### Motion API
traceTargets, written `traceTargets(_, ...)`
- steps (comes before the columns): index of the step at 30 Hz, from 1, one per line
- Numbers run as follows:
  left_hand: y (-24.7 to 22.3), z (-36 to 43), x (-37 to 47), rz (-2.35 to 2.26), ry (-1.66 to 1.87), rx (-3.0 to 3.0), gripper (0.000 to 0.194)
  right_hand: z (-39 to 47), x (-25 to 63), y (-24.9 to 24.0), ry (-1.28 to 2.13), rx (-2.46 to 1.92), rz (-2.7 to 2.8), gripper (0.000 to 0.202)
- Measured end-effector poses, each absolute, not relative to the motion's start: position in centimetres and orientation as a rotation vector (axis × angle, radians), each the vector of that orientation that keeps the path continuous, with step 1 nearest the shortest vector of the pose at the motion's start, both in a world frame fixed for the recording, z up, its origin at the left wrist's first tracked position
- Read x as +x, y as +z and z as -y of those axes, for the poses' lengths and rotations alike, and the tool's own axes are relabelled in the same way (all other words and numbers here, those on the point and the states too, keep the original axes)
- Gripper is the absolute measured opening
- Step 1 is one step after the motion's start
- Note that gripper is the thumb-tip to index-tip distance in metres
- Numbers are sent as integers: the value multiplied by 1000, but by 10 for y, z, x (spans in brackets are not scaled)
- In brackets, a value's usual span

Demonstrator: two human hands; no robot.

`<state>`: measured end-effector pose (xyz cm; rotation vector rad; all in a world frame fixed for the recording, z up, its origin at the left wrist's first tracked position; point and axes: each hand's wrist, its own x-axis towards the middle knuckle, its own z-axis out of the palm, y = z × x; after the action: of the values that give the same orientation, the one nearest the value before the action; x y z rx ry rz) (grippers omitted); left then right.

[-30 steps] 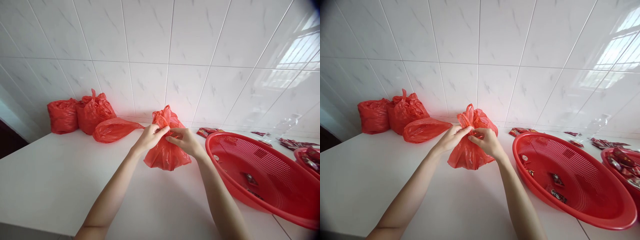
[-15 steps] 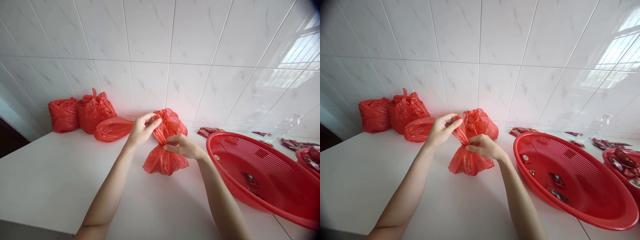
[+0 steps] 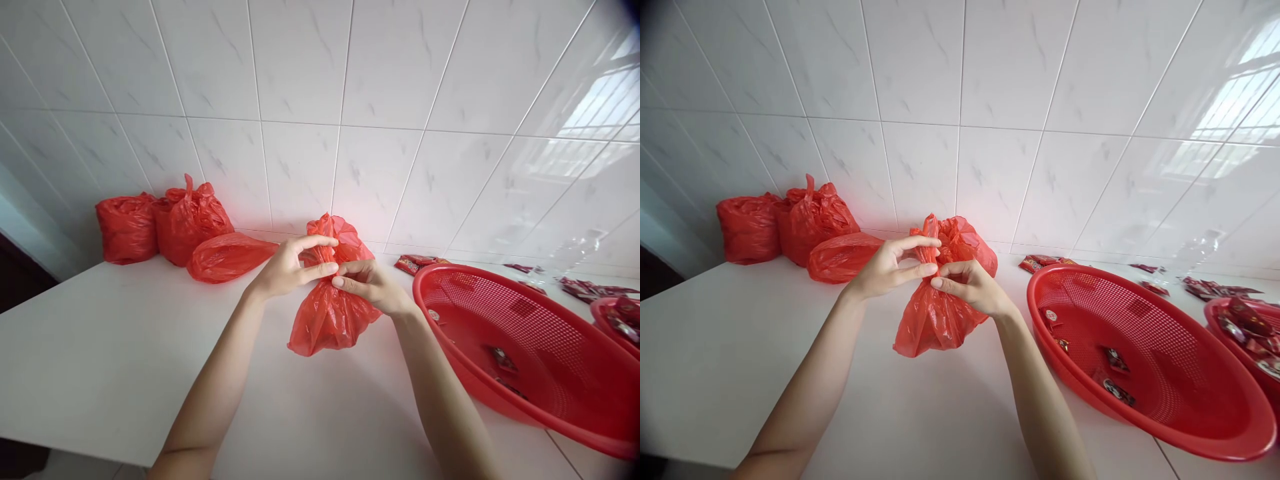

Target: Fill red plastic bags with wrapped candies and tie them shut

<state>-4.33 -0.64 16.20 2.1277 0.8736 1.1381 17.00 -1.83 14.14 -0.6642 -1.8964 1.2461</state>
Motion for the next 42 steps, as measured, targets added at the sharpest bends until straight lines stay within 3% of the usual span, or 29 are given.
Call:
traceTargets(3,164,5,-50,-864,1089,2219,49,19,171,143,1271,-638,1895,26)
traceTargets(7,167,6,-53,-891,1116,2273,19,20,171,145,1346,-643,1911,22)
traceTargets(15,166,5,-45,-931,1424,2268,19,21,169,144,1253,-737,1988,33)
traceTargets(30,169,15,-40,-942,1638,2250,17,25,156,142,1063,-749,2080,60)
traceTargets(32,170,17,-41,-955,1642,2260,16,28,156,144,1016,-760,2127,57)
traceTargets(35,175,21,-50,-964,1710,2242,12,34,162,151,894,-756,2160,33)
traceTargets(39,183,22,-85,-1012,1916,2144,11,43,185,166,714,-846,2048,46)
traceTargets(42,190,15,-129,-1190,2097,2069,17,50,205,175,649,-910,1950,44)
